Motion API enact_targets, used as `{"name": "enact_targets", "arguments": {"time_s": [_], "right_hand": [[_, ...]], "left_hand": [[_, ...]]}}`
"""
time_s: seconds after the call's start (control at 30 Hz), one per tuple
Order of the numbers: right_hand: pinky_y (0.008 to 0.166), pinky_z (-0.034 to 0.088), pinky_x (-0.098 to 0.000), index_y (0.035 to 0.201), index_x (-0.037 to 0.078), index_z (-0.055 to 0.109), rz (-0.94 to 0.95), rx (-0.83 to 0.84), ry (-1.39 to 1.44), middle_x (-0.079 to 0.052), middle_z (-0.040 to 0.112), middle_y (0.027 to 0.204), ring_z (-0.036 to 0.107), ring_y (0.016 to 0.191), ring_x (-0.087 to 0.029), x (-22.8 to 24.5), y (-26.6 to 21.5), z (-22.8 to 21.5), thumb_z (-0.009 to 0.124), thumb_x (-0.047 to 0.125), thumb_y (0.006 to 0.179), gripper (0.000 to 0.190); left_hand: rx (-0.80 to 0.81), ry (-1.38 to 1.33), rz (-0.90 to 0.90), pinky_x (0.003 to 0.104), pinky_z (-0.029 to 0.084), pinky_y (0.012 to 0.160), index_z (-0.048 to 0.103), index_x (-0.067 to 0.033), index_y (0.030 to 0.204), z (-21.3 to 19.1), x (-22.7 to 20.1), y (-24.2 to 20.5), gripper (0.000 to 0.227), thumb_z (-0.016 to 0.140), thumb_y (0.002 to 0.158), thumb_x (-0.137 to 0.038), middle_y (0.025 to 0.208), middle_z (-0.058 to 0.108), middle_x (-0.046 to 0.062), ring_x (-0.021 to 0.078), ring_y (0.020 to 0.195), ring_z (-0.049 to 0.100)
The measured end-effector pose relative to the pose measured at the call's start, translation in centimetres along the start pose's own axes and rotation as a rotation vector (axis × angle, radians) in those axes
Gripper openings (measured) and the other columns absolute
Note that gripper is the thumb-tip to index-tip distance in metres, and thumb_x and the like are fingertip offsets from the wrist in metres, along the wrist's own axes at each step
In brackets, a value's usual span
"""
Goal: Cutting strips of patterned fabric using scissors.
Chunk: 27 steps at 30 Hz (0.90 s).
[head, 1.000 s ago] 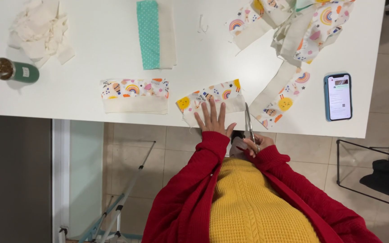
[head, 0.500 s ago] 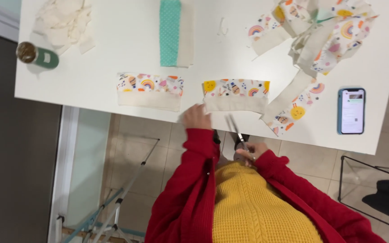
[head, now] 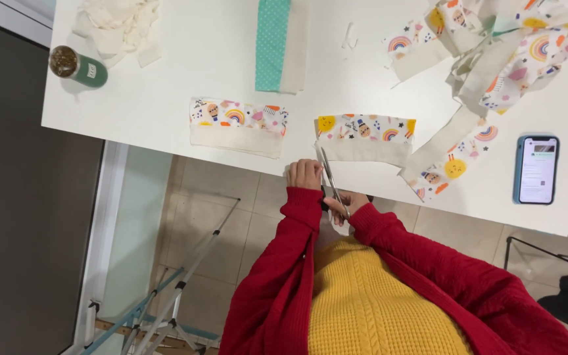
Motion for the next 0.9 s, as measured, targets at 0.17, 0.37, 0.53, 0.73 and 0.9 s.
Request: {"name": "enact_targets", "arguments": {"time_s": [0.17, 0.37, 0.53, 0.73, 0.9], "right_hand": [[0.046, 0.052, -0.0291, 0.079, 0.000, 0.066, 0.004, -0.016, 0.024, -0.008, 0.065, 0.058, 0.063, 0.049, -0.015, 0.9, 0.7, 0.5, 0.072, 0.042, 0.090, 0.044], [0.046, 0.050, -0.0282, 0.077, 0.002, 0.063, -0.016, -0.048, 0.045, -0.007, 0.063, 0.057, 0.061, 0.048, -0.014, 1.2, 1.0, 0.7, 0.073, 0.044, 0.090, 0.045], [0.043, 0.046, -0.0277, 0.076, 0.003, 0.062, -0.009, -0.066, 0.002, -0.006, 0.060, 0.053, 0.056, 0.044, -0.013, 0.2, 1.5, 0.7, 0.074, 0.043, 0.090, 0.044], [0.040, 0.044, -0.0273, 0.077, 0.004, 0.063, -0.021, -0.077, -0.033, -0.005, 0.059, 0.052, 0.053, 0.042, -0.012, 0.9, 1.6, 0.7, 0.074, 0.042, 0.090, 0.042], [0.042, 0.045, -0.0266, 0.077, 0.004, 0.063, -0.036, -0.055, 0.059, -0.003, 0.059, 0.054, 0.054, 0.044, -0.011, 2.0, 2.5, 0.5, 0.073, 0.043, 0.091, 0.043]], "left_hand": [[-0.027, -0.102, 0.040, 0.041, 0.050, 0.082, 0.063, -0.0068, 0.093, -0.2, 0.7, -0.3, 0.018, 0.076, 0.083, 0.000, 0.095, 0.064, 0.006, 0.0286, 0.090, 0.058], [-0.052, -0.167, 0.037, 0.040, 0.051, 0.079, 0.062, -0.0052, 0.093, -0.4, 1.1, -0.1, 0.018, 0.074, 0.083, 0.004, 0.094, 0.063, 0.008, 0.0294, 0.087, 0.059], [-0.058, -0.189, 0.017, 0.040, 0.051, 0.077, 0.061, -0.0050, 0.093, 0.0, 1.7, -0.2, 0.019, 0.074, 0.082, 0.005, 0.093, 0.062, 0.008, 0.0301, 0.086, 0.058], [-0.074, -0.200, 0.008, 0.040, 0.050, 0.076, 0.059, -0.0049, 0.092, -0.1, 1.8, -0.3, 0.020, 0.073, 0.083, 0.006, 0.092, 0.061, 0.009, 0.0303, 0.085, 0.058], [-0.070, -0.230, 0.003, 0.041, 0.050, 0.076, 0.059, -0.0046, 0.092, -0.9, 1.5, -0.5, 0.020, 0.072, 0.083, 0.007, 0.092, 0.060, 0.010, 0.0312, 0.086, 0.058]]}}
Point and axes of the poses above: each hand's wrist, its own y-axis towards the middle knuckle, its own z-axis out of the palm, x = y × z, the point moved 8 cm from there along y, towards the middle knuckle
